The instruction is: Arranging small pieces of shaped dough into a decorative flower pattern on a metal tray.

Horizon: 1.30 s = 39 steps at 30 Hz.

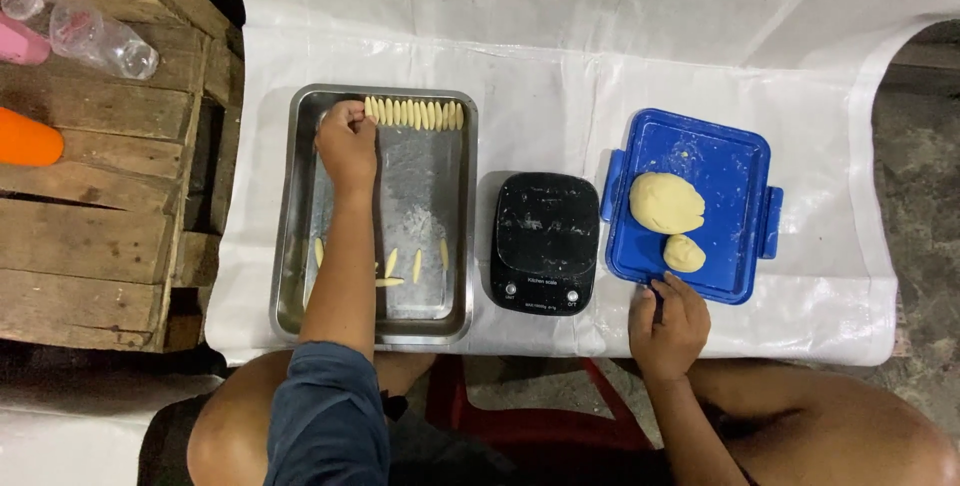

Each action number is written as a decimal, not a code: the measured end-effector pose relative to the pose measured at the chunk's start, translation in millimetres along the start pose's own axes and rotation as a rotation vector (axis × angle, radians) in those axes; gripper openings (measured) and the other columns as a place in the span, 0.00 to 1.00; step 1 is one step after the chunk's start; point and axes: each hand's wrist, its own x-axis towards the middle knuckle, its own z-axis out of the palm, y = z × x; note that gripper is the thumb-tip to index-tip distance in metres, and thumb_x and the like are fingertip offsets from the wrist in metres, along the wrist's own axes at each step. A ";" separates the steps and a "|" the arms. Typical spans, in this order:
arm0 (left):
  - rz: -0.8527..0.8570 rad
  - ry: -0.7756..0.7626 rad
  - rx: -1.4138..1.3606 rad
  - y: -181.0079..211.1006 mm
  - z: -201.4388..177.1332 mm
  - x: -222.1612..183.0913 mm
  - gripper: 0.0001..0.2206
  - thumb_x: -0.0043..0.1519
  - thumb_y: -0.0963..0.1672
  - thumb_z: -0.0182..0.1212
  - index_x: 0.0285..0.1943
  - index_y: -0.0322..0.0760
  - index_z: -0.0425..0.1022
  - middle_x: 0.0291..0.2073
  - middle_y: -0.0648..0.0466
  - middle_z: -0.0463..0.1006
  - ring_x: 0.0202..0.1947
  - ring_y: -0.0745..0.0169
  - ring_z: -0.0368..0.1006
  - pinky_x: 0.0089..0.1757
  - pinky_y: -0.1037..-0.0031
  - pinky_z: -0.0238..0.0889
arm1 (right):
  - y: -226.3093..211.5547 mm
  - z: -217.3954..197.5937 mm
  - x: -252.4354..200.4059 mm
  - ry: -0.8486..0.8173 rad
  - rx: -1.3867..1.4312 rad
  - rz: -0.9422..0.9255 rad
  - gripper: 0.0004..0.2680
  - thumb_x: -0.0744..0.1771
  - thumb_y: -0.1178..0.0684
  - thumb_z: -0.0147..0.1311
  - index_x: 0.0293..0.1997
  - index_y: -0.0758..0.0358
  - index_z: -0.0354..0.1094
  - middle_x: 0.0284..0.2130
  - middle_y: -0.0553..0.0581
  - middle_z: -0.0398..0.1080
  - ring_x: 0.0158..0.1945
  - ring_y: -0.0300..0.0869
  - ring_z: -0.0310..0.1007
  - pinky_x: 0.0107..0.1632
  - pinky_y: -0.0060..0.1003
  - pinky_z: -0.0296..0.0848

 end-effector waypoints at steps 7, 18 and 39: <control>0.012 0.014 0.107 21.2 -8.1 -12.9 0.09 0.60 0.38 0.64 0.49 0.36 0.81 0.37 0.47 0.82 0.42 0.47 0.79 0.43 0.60 0.73 | 0.5 1.0 -0.1 0.030 -0.010 -0.018 0.05 0.71 0.56 0.55 0.40 0.65 0.74 0.41 0.62 0.77 0.45 0.55 0.78 0.48 0.48 0.75; 0.293 -0.493 0.427 97.4 -62.5 -45.1 0.07 0.66 0.46 0.57 0.43 0.47 0.82 0.37 0.50 0.83 0.45 0.44 0.80 0.45 0.54 0.72 | 2.8 2.9 -3.1 0.069 -0.044 -0.039 0.05 0.71 0.55 0.55 0.40 0.63 0.74 0.40 0.61 0.77 0.44 0.54 0.78 0.47 0.46 0.75; -0.061 -0.540 0.420 99.8 -279.2 -132.9 0.18 0.68 0.48 0.57 0.61 0.31 0.77 0.45 0.39 0.81 0.47 0.39 0.79 0.45 0.52 0.73 | -55.9 0.9 16.7 0.191 0.233 -0.093 0.09 0.71 0.55 0.56 0.56 0.65 0.71 0.57 0.66 0.71 0.60 0.62 0.70 0.62 0.55 0.64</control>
